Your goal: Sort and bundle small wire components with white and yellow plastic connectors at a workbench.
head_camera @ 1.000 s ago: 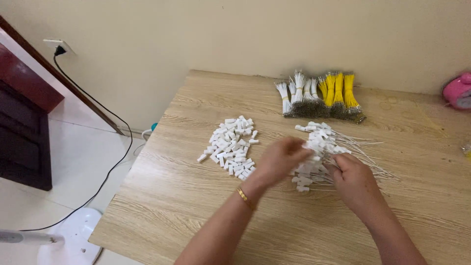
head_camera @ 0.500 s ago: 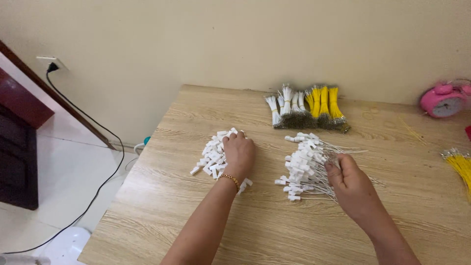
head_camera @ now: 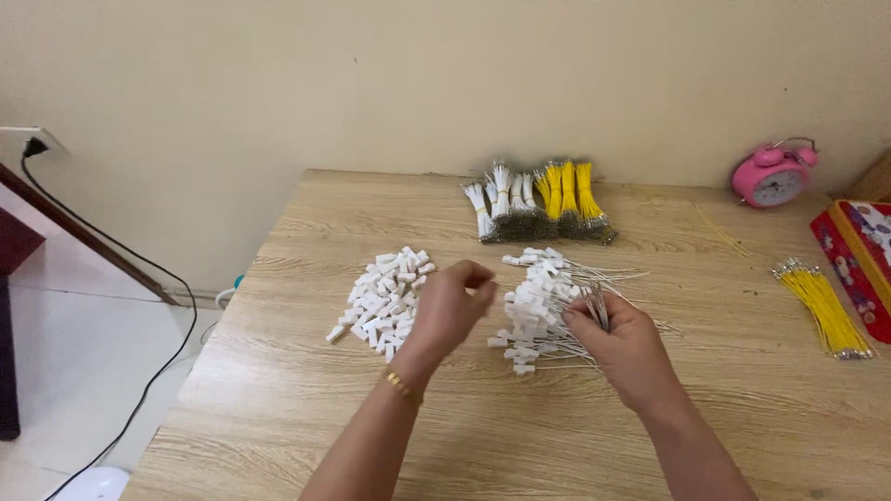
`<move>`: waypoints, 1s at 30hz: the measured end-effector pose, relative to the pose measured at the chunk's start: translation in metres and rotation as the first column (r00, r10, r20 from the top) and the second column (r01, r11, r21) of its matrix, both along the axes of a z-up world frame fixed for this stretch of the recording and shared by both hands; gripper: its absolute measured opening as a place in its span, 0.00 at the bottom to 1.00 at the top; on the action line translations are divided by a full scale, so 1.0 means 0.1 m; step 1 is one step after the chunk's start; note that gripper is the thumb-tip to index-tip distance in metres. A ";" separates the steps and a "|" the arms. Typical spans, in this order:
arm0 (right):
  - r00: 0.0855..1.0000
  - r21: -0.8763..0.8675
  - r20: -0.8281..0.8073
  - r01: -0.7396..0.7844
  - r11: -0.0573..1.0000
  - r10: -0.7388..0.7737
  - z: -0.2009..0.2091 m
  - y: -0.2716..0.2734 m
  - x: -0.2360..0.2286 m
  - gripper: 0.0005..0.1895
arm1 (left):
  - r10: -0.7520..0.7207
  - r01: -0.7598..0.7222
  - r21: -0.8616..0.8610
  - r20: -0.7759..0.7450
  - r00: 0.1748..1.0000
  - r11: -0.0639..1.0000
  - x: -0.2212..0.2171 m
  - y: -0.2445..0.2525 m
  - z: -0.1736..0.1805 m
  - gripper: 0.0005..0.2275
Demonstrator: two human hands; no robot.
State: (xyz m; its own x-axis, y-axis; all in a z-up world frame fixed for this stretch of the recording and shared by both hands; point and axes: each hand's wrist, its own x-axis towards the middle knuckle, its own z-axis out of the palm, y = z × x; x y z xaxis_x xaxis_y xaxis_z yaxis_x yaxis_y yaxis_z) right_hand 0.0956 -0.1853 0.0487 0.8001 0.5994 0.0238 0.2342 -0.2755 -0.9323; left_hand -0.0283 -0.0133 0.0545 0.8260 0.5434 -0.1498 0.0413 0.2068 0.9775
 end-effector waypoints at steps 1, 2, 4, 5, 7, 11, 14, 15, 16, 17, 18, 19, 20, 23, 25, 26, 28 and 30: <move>1.000 0.015 -0.016 0.004 1.000 -0.004 0.01 0.01 -0.01 0.11 | -0.009 0.010 -0.047 0.023 1.000 0.999 0.00 -0.02 0.01 0.13; 0.999 0.030 -0.032 0.008 1.000 -0.007 0.03 0.02 -0.03 0.10 | -0.018 0.022 -0.094 0.046 0.999 0.995 0.00 -0.04 0.01 0.13; 0.998 0.058 -0.065 0.016 0.998 -0.012 0.05 0.02 -0.03 0.10 | -0.029 0.046 -0.188 0.092 0.995 0.981 -0.01 -0.08 0.01 0.13; 0.997 0.069 -0.082 0.019 0.997 -0.013 0.06 0.02 -0.05 0.10 | -0.031 0.058 -0.237 0.115 0.993 0.970 -0.02 -0.11 0.00 0.12; 0.995 0.077 -0.098 0.023 0.997 -0.015 0.07 0.03 -0.11 0.10 | -0.033 0.072 -0.288 0.138 0.990 0.955 -0.04 -0.15 -0.01 0.12; 1.000 0.087 -0.017 0.019 0.996 -0.017 0.08 0.01 -0.18 0.10 | 0.043 0.097 -0.528 0.246 0.968 0.843 -0.03 -0.15 -0.14 0.15; 0.999 0.062 0.033 0.017 0.998 -0.019 0.15 0.00 -0.25 0.10 | 0.074 0.098 -0.593 0.258 0.963 0.799 -0.03 -0.14 -0.14 0.12; 0.998 0.055 0.067 0.014 0.998 -0.018 0.18 -0.01 -0.27 0.08 | 0.086 0.082 -0.614 0.239 0.967 0.785 -0.03 -0.14 -0.10 0.11; 0.998 0.055 0.066 0.015 0.998 -0.018 0.21 -0.01 -0.29 0.08 | 0.085 0.083 -0.614 0.239 0.967 0.785 -0.03 -0.15 -0.11 0.11; 0.992 0.037 0.126 0.004 0.999 -0.009 0.23 -0.01 -0.30 0.08 | 0.086 0.087 -0.619 0.244 0.966 0.780 -0.03 -0.15 -0.12 0.11; 0.983 0.019 0.186 -0.004 1.000 0.001 0.26 -0.01 -0.32 0.08 | 0.087 0.092 -0.625 0.250 0.964 0.775 -0.03 -0.15 -0.13 0.10; 0.983 0.019 0.185 -0.004 1.000 0.001 0.27 -0.01 -0.32 0.08 | 0.087 0.092 -0.625 0.250 0.964 0.775 -0.03 -0.15 -0.14 0.10; 0.978 0.019 0.210 -0.005 1.000 0.001 0.28 -0.01 -0.32 0.08 | 0.084 0.090 -0.626 0.243 0.966 0.775 -0.02 -0.14 -0.16 0.09; 0.963 0.048 0.269 -0.028 0.998 0.014 0.32 -0.01 -0.34 0.07 | 0.070 0.114 -0.632 0.259 0.963 0.766 -0.03 -0.14 -0.19 0.09; 0.952 0.077 0.305 -0.047 0.996 0.021 0.34 -0.02 -0.35 0.06 | 0.055 0.144 -0.635 0.283 0.957 0.759 -0.04 -0.15 -0.19 0.09; 0.945 0.077 0.325 -0.056 0.995 0.028 0.35 -0.02 -0.36 0.07 | 0.052 0.149 -0.639 0.285 0.957 0.754 -0.04 -0.16 -0.19 0.09; 0.938 0.079 0.345 -0.063 0.995 0.032 0.35 -0.02 -0.35 0.09 | 0.047 0.155 -0.642 0.287 0.957 0.751 -0.04 -0.17 -0.17 0.09; 0.925 0.059 0.380 -0.053 0.997 0.027 0.34 -0.03 -0.34 0.06 | 0.056 0.132 -0.644 0.262 0.963 0.753 -0.03 -0.17 -0.15 0.09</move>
State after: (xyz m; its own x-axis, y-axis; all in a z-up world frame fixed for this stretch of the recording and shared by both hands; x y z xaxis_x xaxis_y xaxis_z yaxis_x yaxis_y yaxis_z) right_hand 0.0613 -0.1881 0.0822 0.6988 0.6172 0.3616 0.5830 -0.1985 -0.7879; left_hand -0.0315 -0.0307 0.0396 0.9023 0.3574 -0.2411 -0.1614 0.7986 0.5798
